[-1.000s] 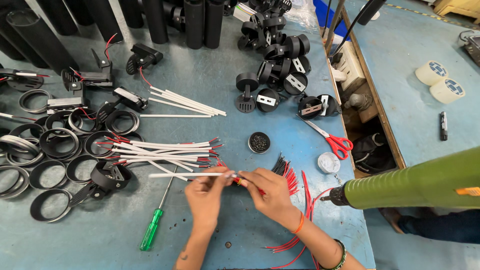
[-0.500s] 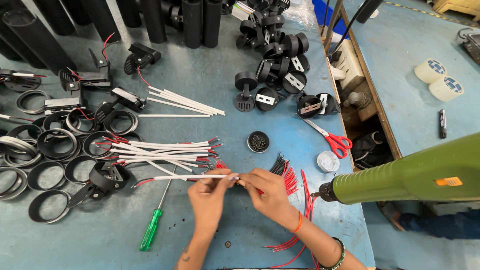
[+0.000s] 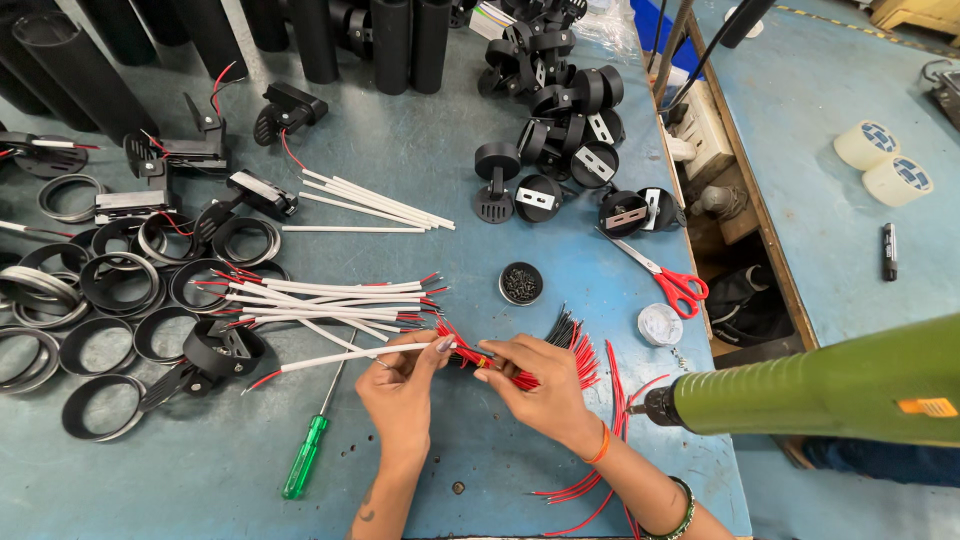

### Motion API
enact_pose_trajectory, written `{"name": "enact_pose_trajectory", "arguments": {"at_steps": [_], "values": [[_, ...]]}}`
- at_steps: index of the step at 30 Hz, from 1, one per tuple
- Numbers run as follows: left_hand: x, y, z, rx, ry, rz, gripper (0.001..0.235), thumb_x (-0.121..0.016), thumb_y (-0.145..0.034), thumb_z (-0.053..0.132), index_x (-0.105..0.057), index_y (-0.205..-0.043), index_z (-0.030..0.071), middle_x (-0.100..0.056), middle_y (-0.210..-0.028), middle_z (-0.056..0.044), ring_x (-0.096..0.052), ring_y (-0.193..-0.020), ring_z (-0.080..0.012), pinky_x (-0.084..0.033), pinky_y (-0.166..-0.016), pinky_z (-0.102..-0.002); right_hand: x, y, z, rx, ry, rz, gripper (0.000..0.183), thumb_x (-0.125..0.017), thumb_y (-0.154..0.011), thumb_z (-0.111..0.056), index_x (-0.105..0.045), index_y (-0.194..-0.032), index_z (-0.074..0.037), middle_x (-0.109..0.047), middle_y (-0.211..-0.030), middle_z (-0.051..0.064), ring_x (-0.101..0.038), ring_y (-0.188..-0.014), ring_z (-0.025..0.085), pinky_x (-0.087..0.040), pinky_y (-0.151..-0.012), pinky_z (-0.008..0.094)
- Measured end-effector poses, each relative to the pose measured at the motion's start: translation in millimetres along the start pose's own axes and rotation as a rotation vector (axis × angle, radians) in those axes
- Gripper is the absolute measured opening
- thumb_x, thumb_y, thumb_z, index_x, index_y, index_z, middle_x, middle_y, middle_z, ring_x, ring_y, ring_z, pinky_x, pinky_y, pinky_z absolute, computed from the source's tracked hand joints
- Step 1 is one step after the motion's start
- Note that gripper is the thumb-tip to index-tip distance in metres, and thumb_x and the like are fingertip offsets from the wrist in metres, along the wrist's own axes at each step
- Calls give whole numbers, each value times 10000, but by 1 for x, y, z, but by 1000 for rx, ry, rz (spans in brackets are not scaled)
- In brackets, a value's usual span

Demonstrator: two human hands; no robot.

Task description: The person inserts red and black wires into white plastic sleeves on a workbench. They handle the wires and sleeves by hand, repeatedly picking up a wire, sliding it into a sleeve, and placing the assembled unit on the table.

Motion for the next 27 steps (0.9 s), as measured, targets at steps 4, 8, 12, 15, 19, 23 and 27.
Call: {"name": "enact_pose_trajectory", "arguments": {"at_steps": [4,8,12,15,19,23,27], "values": [[1,0,3,6,-36,16,154,-763,-848,-34,-747,-999,-60,-775,-855,-110,-726,-763,-128,-602,-732,-263,1,1,1,46,67,70,189,-822,-820,-51,-782,-1002,-18,-719,-750,79,-649,-568,146,-481,-517,267],[-1,1,0,-5,-42,-17,142,-776,-862,-40,-759,-1001,-68,-772,-858,-110,-694,-749,-124,-579,-723,-258,0,1,4,40,57,81,145,-801,-841,-34,-784,-984,-14,-726,-765,82,-661,-584,149,-487,-518,268],[-4,2,-6,8,-77,-47,147,-770,-850,-26,-759,-994,-54,-777,-847,-93,-720,-749,-117,-600,-718,-254,0,0,0,74,73,75,158,-821,-832,-44,-778,-980,-12,-727,-773,87,-662,-601,153,-493,-541,267],[-2,1,-5,8,-75,-15,151,-772,-846,-19,-756,-992,-54,-775,-847,-90,-723,-750,-115,-601,-725,-252,2,-1,1,3,-30,10,301,-821,-788,-36,-744,-1074,20,-700,-770,99,-670,-601,146,-525,-548,255],[4,-1,-3,1,-67,17,140,-773,-863,-8,-758,-992,-59,-764,-835,-89,-711,-745,-114,-590,-719,-250,4,-1,1,28,-63,5,244,-765,-837,-22,-753,-1078,16,-716,-817,93,-685,-657,141,-535,-587,254],[0,0,-2,-29,-96,-26,120,-755,-891,3,-749,-998,-51,-745,-832,-73,-679,-752,-105,-557,-714,-238,4,1,14,-62,-88,1,139,-724,-897,-57,-779,-1012,-4,-737,-827,72,-675,-672,123,-499,-598,247],[-5,3,-2,-31,-108,-90,101,-739,-901,13,-721,-985,-41,-732,-857,-52,-683,-792,-89,-568,-745,-230,-3,4,31,-219,-219,-69,123,-741,-908,-109,-780,-961,-5,-717,-828,41,-628,-674,72,-482,-600,232]]}}
Point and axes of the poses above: each hand's wrist, its own y-axis away from the middle knuckle, its own x-axis out of the back of the hand, z = x × y, the point moved 5 cm from there along -y, towards the middle knuckle
